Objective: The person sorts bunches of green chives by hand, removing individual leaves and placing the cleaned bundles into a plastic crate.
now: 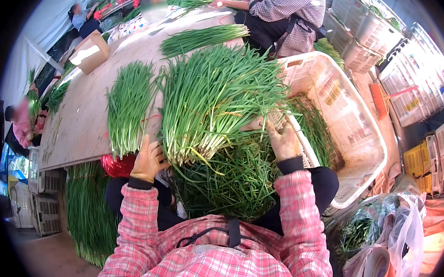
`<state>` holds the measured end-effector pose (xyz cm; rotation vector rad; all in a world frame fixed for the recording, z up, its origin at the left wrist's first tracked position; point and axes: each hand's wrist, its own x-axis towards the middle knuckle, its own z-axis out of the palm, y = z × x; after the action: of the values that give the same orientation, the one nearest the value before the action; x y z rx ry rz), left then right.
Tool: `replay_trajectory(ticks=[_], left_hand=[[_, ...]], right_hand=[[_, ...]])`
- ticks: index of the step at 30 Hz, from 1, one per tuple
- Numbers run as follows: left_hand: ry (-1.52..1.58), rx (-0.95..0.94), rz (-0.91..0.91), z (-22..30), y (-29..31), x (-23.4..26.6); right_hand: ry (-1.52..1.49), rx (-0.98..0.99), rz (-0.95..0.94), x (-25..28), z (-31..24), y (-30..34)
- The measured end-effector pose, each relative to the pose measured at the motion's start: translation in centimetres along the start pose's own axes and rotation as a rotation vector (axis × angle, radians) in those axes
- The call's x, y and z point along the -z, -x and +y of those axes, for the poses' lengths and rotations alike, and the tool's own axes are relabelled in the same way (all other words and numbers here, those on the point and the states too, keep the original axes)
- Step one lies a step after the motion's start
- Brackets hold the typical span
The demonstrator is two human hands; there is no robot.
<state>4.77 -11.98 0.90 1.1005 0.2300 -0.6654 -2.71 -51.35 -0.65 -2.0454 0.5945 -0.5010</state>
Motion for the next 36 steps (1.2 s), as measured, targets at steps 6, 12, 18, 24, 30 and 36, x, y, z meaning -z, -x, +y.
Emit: replay_trajectory(ticks=[6,12,18,24,30,36], left_hand=[[-0.452,-0.409,0.03,-0.8,-3.5,-2.6],[-0.394,-0.32,0.056,-3.5,-5.4,-2.0],[-0.442,-0.399,-0.026,-3.8,-5.7,-1.8],[-0.017,-0.324,-0.022,-4.8,-4.7,0.8],[-0.165,-0.329,-0.041,-3.6,-3.4,1.9],[-0.738,-0.662,0.418,0.1,-2.7,0.2]], right_hand=[[-0.441,-0.121,-0.299,-4.5,-2.6,-0.1],[0.078,0.082,-0.31,-5.4,-4.9,4.6],[-0.107,-0.033,-0.287,-10.1,-6.4,2.1],[0.139,0.011,-0.331,-10.9,-16.7,6.2],[-0.12,-0.135,-0.539,-7.3,-8.1,3.1],[-0.014,-0.08,-0.582,-5.0,-10.1,2.6]])
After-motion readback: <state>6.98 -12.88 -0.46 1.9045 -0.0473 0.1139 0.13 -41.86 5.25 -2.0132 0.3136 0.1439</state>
